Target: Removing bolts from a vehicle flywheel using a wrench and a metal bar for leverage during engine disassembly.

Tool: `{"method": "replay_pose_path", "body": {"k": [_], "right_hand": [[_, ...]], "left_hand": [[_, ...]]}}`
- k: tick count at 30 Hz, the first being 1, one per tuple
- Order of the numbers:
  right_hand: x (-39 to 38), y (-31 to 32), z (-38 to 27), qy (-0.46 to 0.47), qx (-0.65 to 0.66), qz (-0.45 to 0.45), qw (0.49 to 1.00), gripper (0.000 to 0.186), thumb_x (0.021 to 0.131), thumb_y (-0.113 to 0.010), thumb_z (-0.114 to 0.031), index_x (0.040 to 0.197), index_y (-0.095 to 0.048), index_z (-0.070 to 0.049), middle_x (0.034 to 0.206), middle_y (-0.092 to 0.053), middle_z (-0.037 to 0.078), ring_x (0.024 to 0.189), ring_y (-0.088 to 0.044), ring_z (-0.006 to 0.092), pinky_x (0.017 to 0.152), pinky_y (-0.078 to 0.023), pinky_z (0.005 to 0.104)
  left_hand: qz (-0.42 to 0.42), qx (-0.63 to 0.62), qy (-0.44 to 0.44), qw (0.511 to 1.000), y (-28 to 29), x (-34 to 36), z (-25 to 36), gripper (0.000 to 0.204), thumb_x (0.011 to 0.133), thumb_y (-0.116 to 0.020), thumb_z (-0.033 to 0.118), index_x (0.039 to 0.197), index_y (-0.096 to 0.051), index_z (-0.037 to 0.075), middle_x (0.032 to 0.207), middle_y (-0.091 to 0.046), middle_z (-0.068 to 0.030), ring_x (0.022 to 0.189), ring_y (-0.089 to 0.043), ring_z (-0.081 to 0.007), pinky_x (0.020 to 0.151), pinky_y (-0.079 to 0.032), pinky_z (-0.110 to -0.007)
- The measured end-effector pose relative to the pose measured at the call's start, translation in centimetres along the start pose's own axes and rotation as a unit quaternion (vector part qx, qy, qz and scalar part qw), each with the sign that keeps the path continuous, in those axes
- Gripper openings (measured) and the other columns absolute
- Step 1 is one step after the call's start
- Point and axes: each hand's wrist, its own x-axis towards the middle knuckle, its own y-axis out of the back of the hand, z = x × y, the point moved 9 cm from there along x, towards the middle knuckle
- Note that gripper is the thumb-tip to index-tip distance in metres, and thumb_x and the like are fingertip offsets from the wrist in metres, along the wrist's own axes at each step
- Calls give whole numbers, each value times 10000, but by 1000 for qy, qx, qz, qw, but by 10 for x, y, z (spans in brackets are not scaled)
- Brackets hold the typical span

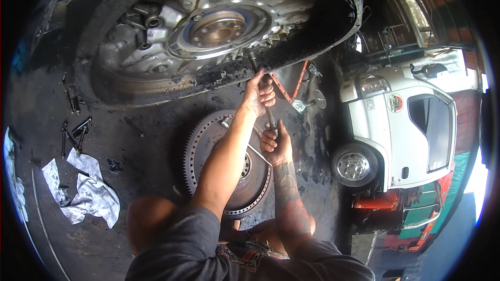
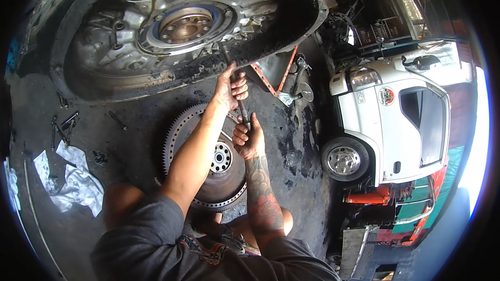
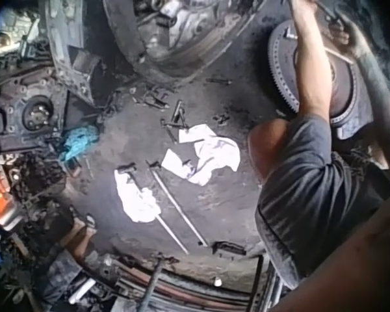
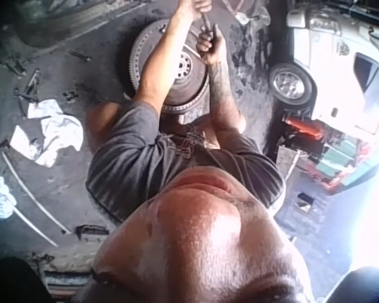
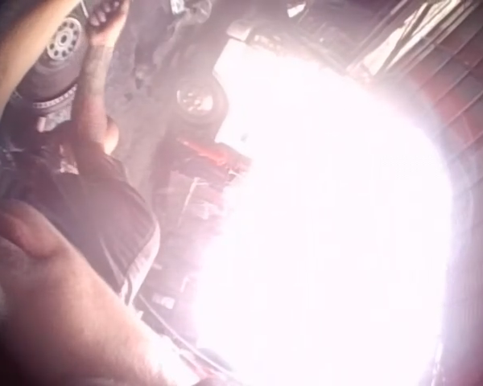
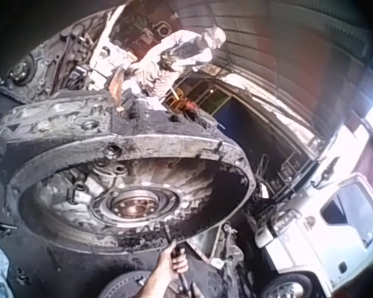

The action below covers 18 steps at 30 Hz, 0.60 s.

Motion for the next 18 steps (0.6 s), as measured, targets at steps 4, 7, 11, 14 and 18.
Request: {"method": "replay_pose_path", "body": {"k": [4,7,11,14,18], "right_hand": [[5,-3,5,-29,11,31,999,366,937,-458,-385,874,-525,-31,584,-390,-10,449,-347,97,397,-294,235],[-8,11,-30,157,-238,239,928,253,901,-561,-270,867,-532,-20,604,-479,5,429,-421,109,397,-344,198],[-13,-9,-59,210,-598,197,748,194,894,-562,-157,909,-533,34,785,-615,99,618,-623,164,490,-472,246],[3,-17,-42,84,-594,135,789,230,897,-555,-165,958,-530,55,786,-617,106,626,-625,176,520,-495,256],[12,-45,-43,-22,-561,75,824,264,904,-528,-151,1049,-518,70,843,-633,138,714,-639,204,613,-519,290]], "left_hand": [[-60,-14,-24,998,-4,-7,7,494,881,-457,543,901,-560,60,496,-343,51,396,-317,-82,409,-288,-239],[119,6,-76,990,12,-16,11,405,893,-461,476,932,-538,81,621,-445,-6,513,-430,-143,489,-370,-303],[271,65,-99,955,11,-29,19,311,867,-544,405,879,-509,96,602,-420,10,484,-418,-124,462,-378,-306],[344,300,-100,884,14,-30,40,230,847,-576,347,869,-548,120,612,-444,14,470,-408,-108,432,-337,-270],[239,166,-15,957,14,-10,22,245,848,-580,383,785,-563,148,553,-346,59,425,-307,-59,388,-247,-249]]}}
